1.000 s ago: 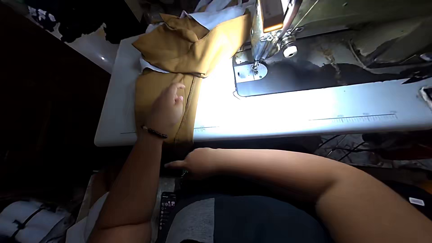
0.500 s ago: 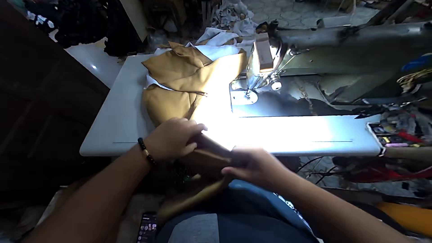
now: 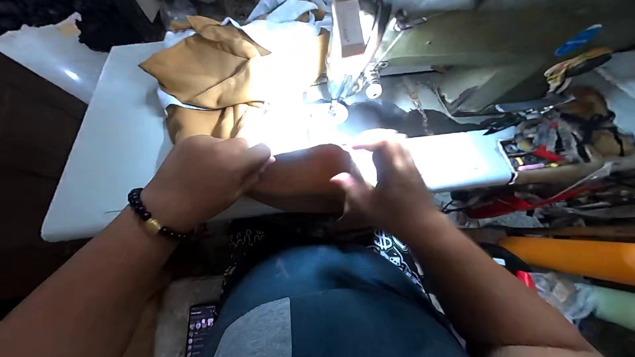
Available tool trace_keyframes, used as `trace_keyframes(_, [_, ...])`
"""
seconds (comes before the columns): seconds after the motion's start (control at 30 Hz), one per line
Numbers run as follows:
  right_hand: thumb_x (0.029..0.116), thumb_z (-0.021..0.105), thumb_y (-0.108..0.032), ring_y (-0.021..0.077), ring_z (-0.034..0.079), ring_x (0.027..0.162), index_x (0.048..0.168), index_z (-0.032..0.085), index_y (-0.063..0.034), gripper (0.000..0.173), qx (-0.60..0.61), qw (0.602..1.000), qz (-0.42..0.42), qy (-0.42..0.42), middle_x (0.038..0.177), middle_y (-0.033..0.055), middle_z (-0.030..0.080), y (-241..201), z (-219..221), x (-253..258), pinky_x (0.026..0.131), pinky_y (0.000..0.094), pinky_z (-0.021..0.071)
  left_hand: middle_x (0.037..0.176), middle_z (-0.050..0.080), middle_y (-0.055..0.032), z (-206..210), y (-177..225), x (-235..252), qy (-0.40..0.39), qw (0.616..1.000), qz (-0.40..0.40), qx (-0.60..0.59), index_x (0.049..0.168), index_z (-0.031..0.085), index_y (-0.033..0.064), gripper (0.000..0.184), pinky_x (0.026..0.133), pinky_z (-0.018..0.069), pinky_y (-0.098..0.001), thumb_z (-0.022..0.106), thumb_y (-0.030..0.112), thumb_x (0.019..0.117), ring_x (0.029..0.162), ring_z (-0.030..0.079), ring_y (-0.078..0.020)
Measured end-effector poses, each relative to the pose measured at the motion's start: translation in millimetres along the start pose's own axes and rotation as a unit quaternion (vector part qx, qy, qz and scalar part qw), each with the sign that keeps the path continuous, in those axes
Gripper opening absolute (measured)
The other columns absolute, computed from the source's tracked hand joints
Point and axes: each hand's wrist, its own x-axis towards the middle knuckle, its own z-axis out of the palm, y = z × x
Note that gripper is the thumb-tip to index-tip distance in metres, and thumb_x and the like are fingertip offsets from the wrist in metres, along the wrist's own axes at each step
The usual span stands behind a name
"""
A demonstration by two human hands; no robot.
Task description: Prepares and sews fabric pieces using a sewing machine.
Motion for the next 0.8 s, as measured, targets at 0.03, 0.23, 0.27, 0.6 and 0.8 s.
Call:
trace_keyframes(0.03, [0.0864, 0.076, -0.041, 0.0280, 0.067, 0.103, 0.117, 0.065, -0.0042, 0.049, 0.056, 0.998, -0.004, -0.003, 0.112, 0.0139, 0.067, -17, 12, 2, 0.085, 0.0466, 0.0574, 0.065, 0.054, -0.0092, 0, 6, 5, 0.007, 1.000, -0.005, -0.002, 0.088, 0.064, 0.0041, 0.035, 0.043, 0.0418, -0.0438, 0.041, 0.025, 0.1058, 0.052, 0.057, -0.0291])
trace_keyframes(0.23, [0.0922, 0.066, -0.003, 0.0199, 0.070, 0.091, 0.119, 0.070, 0.0009, 0.028, 0.095, 0.979, 0.083, -0.161, 0.099, 0.0125, 0.073, -27, 26, 21, 0.083, 0.0362, 0.0567, 0.070, 0.060, -0.0131, -1, -7, -7, -0.031, 0.996, -0.047, -0.070, 0.094, 0.064, 0.0000, 0.046, 0.047, 0.0458, -0.0488, 0.035, 0.033, 0.1073, 0.057, 0.060, -0.0295])
trace_keyframes(0.27, [0.0892, 0.068, -0.007, 0.0253, 0.071, 0.090, 0.114, 0.073, -0.0001, 0.026, 0.004, 0.989, 0.065, -0.134, 0.097, 0.0132, 0.073, -9, 31, 11, 0.077, 0.0426, 0.0582, 0.073, 0.064, -0.0167, 2, -20, -18, -0.050, 0.992, -0.067, -0.093, 0.097, 0.065, -0.0024, 0.047, 0.051, 0.0489, -0.0497, 0.037, 0.033, 0.1079, 0.060, 0.063, -0.0304])
trace_keyframes(0.6, [0.0920, 0.072, -0.024, 0.0268, 0.068, 0.099, 0.126, 0.063, -0.0016, 0.041, 0.068, 0.977, 0.172, -0.108, 0.114, 0.0153, 0.067, 17, -9, 15, 0.082, 0.0442, 0.0587, 0.083, 0.064, -0.0055, 11, -53, -20, -0.020, 0.967, -0.093, -0.236, 0.098, 0.065, -0.0018, 0.032, 0.065, 0.0510, -0.0203, 0.056, 0.029, 0.1029, 0.071, 0.060, -0.0036])
trace_keyframes(0.8, [0.0975, 0.067, -0.022, 0.0293, 0.071, 0.088, 0.122, 0.069, -0.0068, 0.029, 0.036, 0.949, 0.102, -0.296, 0.096, 0.0125, 0.072, -3, 45, 20, 0.074, 0.0513, 0.0581, 0.067, 0.060, -0.0056, 7, -25, 13, -0.076, 0.982, -0.132, -0.111, 0.095, 0.069, 0.0080, 0.039, 0.048, 0.0441, -0.0412, 0.049, 0.041, 0.1001, 0.055, 0.056, -0.0189])
